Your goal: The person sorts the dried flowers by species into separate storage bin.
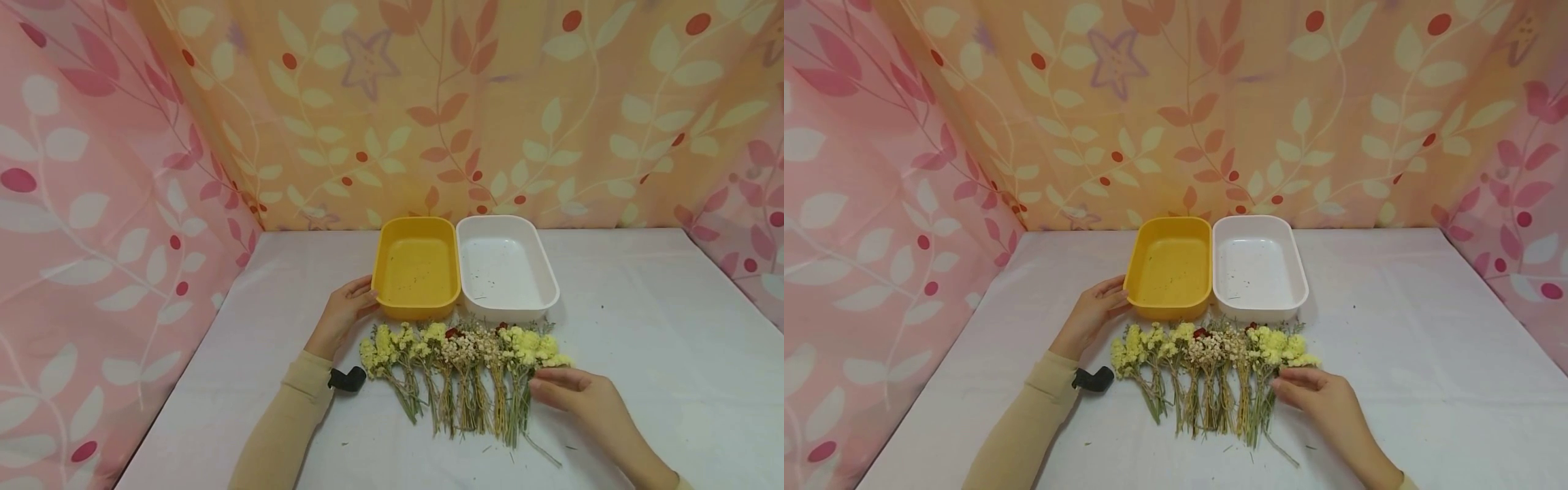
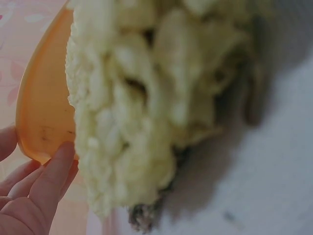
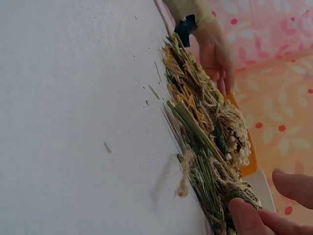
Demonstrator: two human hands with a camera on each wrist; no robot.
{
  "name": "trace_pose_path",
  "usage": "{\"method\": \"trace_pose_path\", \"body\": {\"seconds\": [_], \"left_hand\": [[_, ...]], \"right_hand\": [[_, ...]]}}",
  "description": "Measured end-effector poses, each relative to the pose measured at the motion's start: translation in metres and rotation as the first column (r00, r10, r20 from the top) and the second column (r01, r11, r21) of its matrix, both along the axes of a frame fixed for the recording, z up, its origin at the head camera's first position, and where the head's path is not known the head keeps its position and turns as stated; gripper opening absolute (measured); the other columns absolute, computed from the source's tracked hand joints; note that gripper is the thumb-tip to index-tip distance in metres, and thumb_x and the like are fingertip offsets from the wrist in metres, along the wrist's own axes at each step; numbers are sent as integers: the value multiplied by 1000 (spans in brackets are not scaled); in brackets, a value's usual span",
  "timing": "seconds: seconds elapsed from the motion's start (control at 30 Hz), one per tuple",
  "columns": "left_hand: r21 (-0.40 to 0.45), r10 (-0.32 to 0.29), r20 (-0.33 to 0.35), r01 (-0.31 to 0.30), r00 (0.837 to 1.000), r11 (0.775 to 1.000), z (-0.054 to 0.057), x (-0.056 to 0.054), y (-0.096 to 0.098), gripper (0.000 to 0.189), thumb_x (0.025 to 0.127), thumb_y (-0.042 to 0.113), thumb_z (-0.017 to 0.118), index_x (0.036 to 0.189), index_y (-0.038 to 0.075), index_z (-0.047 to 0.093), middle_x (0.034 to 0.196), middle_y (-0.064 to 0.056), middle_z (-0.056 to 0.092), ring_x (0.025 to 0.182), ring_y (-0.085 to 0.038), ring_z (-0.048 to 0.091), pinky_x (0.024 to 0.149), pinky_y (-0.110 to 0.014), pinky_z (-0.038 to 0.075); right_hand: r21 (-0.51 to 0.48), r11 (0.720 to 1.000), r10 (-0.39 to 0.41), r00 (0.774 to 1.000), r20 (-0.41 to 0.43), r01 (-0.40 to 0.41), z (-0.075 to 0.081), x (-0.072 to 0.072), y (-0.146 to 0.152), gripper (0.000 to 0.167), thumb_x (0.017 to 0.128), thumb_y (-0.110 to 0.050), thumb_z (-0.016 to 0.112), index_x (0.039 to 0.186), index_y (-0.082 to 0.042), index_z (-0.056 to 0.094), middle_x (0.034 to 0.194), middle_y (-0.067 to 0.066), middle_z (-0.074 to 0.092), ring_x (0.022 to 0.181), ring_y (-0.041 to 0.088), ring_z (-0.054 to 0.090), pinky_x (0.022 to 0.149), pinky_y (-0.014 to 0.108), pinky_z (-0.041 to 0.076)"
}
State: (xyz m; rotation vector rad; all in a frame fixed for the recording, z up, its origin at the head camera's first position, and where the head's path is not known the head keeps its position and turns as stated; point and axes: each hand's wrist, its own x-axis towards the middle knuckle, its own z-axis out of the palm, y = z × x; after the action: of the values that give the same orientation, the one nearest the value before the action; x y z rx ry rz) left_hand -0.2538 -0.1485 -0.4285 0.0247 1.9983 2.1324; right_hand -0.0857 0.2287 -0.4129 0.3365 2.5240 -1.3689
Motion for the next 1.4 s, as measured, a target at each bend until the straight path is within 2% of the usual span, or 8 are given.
{"method": "trace_pose_path", "body": {"seconds": [0.1, 0.27, 0.33, 0.43, 0.67, 0.97, 1.2, 1.4], "left_hand": [[-3, 1, 0, -1, 1000, 1000, -1, -1, 1, 51, 100, 8, 59, 149, 4, 45, 149, -19, 50, 131, -36, 55, 100, -34, 57], [2, -1, 1, 1, 1000, 1000, -1, -1, 1, 51, 100, 9, 59, 149, 4, 45, 149, -18, 51, 131, -36, 55, 101, -35, 57], [6, 3, 0, -3, 1000, 1000, -1, -1, 1, 51, 100, 8, 59, 149, 3, 45, 149, -19, 50, 132, -37, 55, 102, -37, 56], [12, 5, 2, -5, 1000, 1000, -2, -1, 1, 50, 100, 8, 59, 148, 3, 45, 149, -19, 50, 132, -37, 54, 104, -40, 54], [14, 3, -1, -3, 1000, 1000, -2, -1, 1, 50, 100, 10, 60, 147, 2, 46, 148, -20, 51, 132, -36, 54, 106, -41, 54], [17, 4, 3, -4, 1000, 1000, -2, 2, 0, 50, 100, 10, 59, 148, 2, 45, 148, -20, 51, 132, -37, 54, 106, -43, 53], [12, 10, 5, -10, 1000, 1000, -2, 1, 0, 50, 100, 9, 59, 148, 3, 46, 148, -20, 52, 131, -37, 55, 104, -41, 55], [6, 10, 3, -10, 1000, 1000, -2, 0, 1, 49, 100, 8, 58, 147, 3, 46, 148, -19, 52, 131, -37, 55, 106, -43, 53]], "right_hand": [[-2, 1000, 2, 1000, 8, -2, -1, -1, 0, 56, 86, -51, 74, 128, -15, 68, 130, 7, 68, 101, 3, 67, 85, 21, 52], [-133, 991, -18, 1000, 22, 20, -5, -2, -4, 56, 86, -39, 77, 129, -5, 66, 107, 2, 77, 92, 4, 72, 81, 18, 59], [-166, 986, -24, 999, 24, 27, -6, -3, -6, 56, 86, -36, 77, 128, -1, 66, 104, 4, 78, 89, 5, 74, 79, 19, 61], [-178, 983, -29, 999, 26, 33, -9, -5, -8, 54, 86, -35, 78, 125, 0, 67, 104, 5, 77, 88, 6, 74, 79, 21, 62], [-276, 960, -32, 998, 47, 43, -12, -9, -7, 51, 87, -30, 78, 123, 5, 67, 110, 10, 76, 91, 11, 75, 82, 26, 63], [-204, 979, 3, 998, 66, 11, -8, -13, -11, 53, 84, -35, 80, 120, 2, 70, 112, 9, 75, 91, 11, 74, 80, 26, 63], [-228, 974, 21, 999, 32, -13, -12, -16, -17, 51, 85, -26, 80, 119, 10, 67, 119, 22, 70, 92, 17, 75, 79, 27, 64], [-241, 971, 8, 999, 37, 1, -14, -18, -18, 51, 86, -23, 79, 119, 13, 66, 114, 21, 72, 89, 18, 75, 77, 28, 64]]}}
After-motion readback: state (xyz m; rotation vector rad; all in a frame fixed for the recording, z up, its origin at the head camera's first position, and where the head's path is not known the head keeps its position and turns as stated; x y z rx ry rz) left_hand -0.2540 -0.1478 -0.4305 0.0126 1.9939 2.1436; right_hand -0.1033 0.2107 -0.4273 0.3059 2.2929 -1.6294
